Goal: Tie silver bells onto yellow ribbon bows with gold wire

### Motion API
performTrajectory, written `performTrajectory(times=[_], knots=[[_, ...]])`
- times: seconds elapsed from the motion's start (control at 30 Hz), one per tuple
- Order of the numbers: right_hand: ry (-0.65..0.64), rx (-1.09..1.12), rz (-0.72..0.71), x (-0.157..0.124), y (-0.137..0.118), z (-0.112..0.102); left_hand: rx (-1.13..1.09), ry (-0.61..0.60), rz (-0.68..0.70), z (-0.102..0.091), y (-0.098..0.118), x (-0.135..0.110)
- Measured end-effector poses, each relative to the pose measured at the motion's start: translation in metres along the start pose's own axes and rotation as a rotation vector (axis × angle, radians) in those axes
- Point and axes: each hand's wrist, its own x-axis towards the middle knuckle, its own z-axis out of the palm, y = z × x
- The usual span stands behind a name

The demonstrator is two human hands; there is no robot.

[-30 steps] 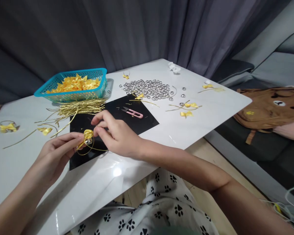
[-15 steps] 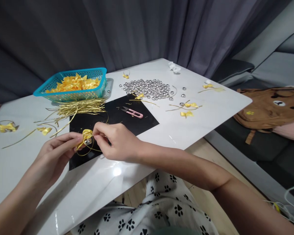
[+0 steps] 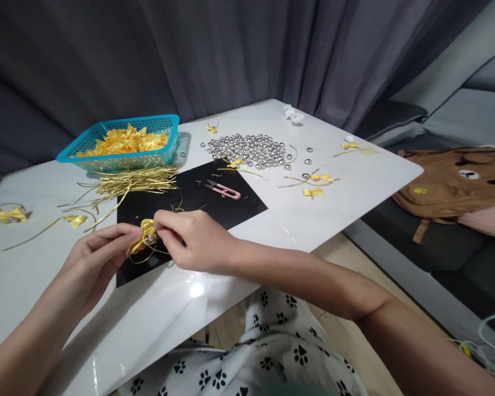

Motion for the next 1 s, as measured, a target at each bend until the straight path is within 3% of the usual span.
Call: performTrajectory(times=[1.0], knots=[[-0.021,0.047,-0.106,0.0014,0.0073,0.0007,-0.077,-0.073,-0.071,0.0001,0.0008,0.0021]])
